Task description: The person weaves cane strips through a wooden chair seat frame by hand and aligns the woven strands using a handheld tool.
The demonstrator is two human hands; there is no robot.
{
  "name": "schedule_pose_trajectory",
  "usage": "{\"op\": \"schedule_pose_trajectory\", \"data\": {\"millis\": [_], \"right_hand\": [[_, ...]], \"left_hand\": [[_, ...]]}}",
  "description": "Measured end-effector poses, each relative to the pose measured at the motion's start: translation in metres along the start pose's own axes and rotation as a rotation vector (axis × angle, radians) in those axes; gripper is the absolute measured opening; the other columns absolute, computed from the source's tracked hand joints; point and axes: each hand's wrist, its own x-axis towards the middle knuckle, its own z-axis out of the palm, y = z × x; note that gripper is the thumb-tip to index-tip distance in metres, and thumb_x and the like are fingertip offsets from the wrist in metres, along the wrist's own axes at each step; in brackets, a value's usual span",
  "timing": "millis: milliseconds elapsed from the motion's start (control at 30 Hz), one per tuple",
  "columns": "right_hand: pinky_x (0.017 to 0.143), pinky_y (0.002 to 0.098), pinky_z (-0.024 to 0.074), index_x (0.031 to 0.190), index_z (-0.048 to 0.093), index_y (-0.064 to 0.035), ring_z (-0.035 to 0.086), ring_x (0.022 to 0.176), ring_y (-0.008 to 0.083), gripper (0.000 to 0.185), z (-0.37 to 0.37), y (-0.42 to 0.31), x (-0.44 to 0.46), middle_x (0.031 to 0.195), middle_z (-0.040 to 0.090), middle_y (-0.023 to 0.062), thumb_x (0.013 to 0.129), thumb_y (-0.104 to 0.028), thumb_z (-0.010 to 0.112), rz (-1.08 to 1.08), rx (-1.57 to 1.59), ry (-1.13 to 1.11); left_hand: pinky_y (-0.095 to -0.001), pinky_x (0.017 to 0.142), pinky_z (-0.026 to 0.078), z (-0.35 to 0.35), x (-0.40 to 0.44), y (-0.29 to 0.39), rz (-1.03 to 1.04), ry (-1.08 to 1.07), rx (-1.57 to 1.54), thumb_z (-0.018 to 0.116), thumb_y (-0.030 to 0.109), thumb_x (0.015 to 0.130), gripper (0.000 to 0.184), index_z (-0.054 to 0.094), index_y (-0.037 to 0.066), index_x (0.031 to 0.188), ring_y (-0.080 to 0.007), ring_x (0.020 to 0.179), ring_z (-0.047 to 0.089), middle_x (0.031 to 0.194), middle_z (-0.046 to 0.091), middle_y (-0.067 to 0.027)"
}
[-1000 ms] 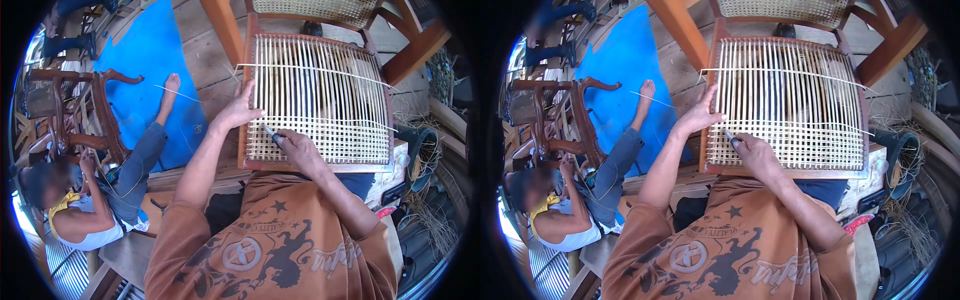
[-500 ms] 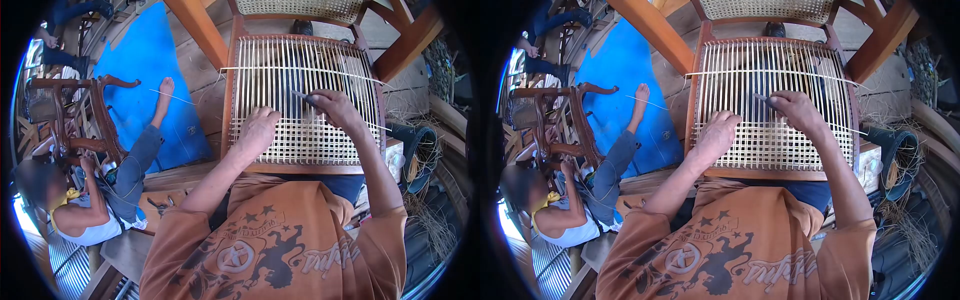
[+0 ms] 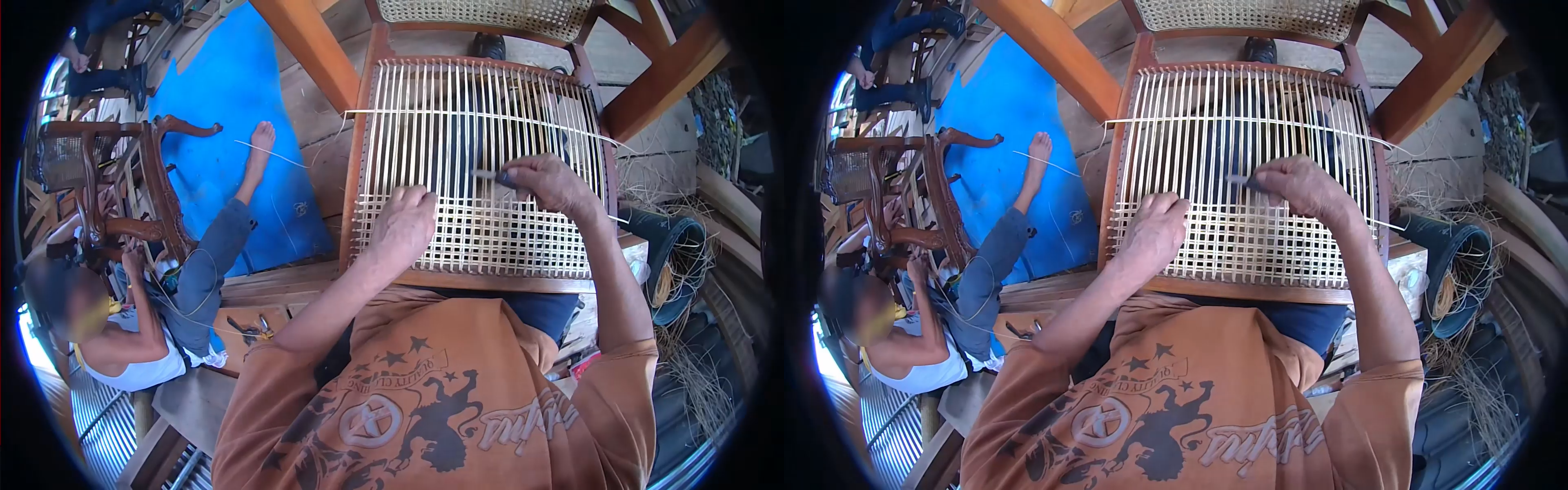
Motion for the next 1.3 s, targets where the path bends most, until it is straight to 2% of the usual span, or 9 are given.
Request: {"op": "schedule_pose_trajectory", "data": {"millis": [67,200,267,400,467,733,767,1000,1300], "right_hand": [[0.039,0.0222,0.0357,0.111,0.068,-0.0032,0.045,0.043,0.0069,0.035,-0.011,-0.002,-0.006,0.067,0.062,0.0035,0.091,-0.029,0.056,0.143,-0.009,-0.226],[0.040,0.0219,0.0365,0.110,0.069,-0.0043,0.047,0.045,0.0075,0.035,-0.023,0.002,-0.012,0.069,0.063,0.0040,0.093,-0.031,0.054,0.059,0.074,0.032],[0.041,0.0207,0.0356,0.113,0.067,-0.0047,0.047,0.047,0.0064,0.035,-0.022,0.024,-0.005,0.070,0.062,0.0028,0.093,-0.031,0.055,-0.181,-0.191,-0.051],[0.051,0.0264,0.0402,0.121,0.062,-0.0023,0.050,0.057,0.0097,0.042,-0.052,0.025,-0.032,0.079,0.063,0.0069,0.087,-0.027,0.062,0.063,0.112,-0.072],[0.070,0.0326,0.0481,0.118,0.060,0.0035,0.059,0.070,0.0170,0.053,-0.065,0.046,-0.052,0.083,0.065,0.0086,0.078,-0.028,0.071,-0.136,0.031,0.354],[0.086,0.0385,0.0474,0.113,0.059,0.0049,0.065,0.091,0.0325,0.050,-0.099,0.162,-0.090,0.095,0.067,0.0216,0.076,-0.027,0.072,0.066,-0.241,0.467],[0.081,0.0354,0.0476,0.120,0.057,0.0055,0.063,0.085,0.0231,0.057,-0.103,0.159,-0.091,0.089,0.068,0.0170,0.077,-0.029,0.071,0.129,-0.191,0.404],[0.057,0.0249,0.0412,0.112,0.061,0.0025,0.050,0.063,0.0090,0.047,-0.110,0.173,-0.092,0.071,0.057,0.0016,0.074,-0.022,0.074,0.102,0.150,0.320],[0.052,0.0225,0.0376,0.106,0.062,-0.0003,0.046,0.058,0.0059,0.040,-0.124,0.181,-0.082,0.066,0.051,-0.0039,0.074,-0.019,0.077,0.113,0.200,0.194]], "left_hand": [[-0.0393,0.093,0.044,0.003,-0.003,0.006,0.000,0.020,0.055,0.057,0.004,0.081,0.029,0.060,-0.003,0.109,-0.0299,0.101,0.052,0.108,0.056,-0.0149],[-0.0394,0.096,0.043,-0.003,-0.003,0.017,-0.053,-0.006,0.084,0.059,0.007,0.081,0.035,0.059,-0.006,0.113,-0.0302,0.104,0.052,0.113,0.056,-0.0179],[-0.0404,0.097,0.042,-0.005,-0.001,0.030,-0.109,0.005,0.062,0.059,0.008,0.081,0.036,0.058,-0.006,0.114,-0.0315,0.106,0.052,0.116,0.055,-0.0191],[-0.0427,0.098,0.042,0.013,0.018,0.052,-0.074,-0.028,-0.059,0.058,0.009,0.084,0.034,0.056,-0.005,0.116,-0.0317,0.107,0.050,0.116,0.053,-0.0169],[-0.0415,0.099,0.042,0.022,0.035,0.069,-0.030,-0.099,-0.131,0.057,0.010,0.087,0.033,0.056,-0.004,0.117,-0.0298,0.108,0.051,0.118,0.054,-0.0161],[-0.0418,0.098,0.044,0.052,0.106,0.140,0.087,-0.232,-0.137,0.072,0.034,0.079,0.057,0.054,-0.002,0.121,-0.0298,0.107,0.052,0.116,0.056,-0.0166],[-0.0418,0.097,0.044,0.055,0.110,0.145,0.056,-0.280,-0.093,0.075,0.038,0.076,0.063,0.055,-0.003,0.120,-0.0297,0.106,0.051,0.116,0.056,-0.0169],[-0.0409,0.093,0.048,0.050,0.122,0.157,-0.043,-0.462,-0.033,0.076,0.035,0.076,0.060,0.056,-0.006,0.115,-0.0288,0.104,0.053,0.112,0.055,-0.0200],[-0.0420,0.092,0.046,0.044,0.120,0.164,-0.006,-0.449,0.029,0.074,0.033,0.078,0.053,0.057,-0.004,0.113,-0.0279,0.099,0.053,0.105,0.057,-0.0169]]}}
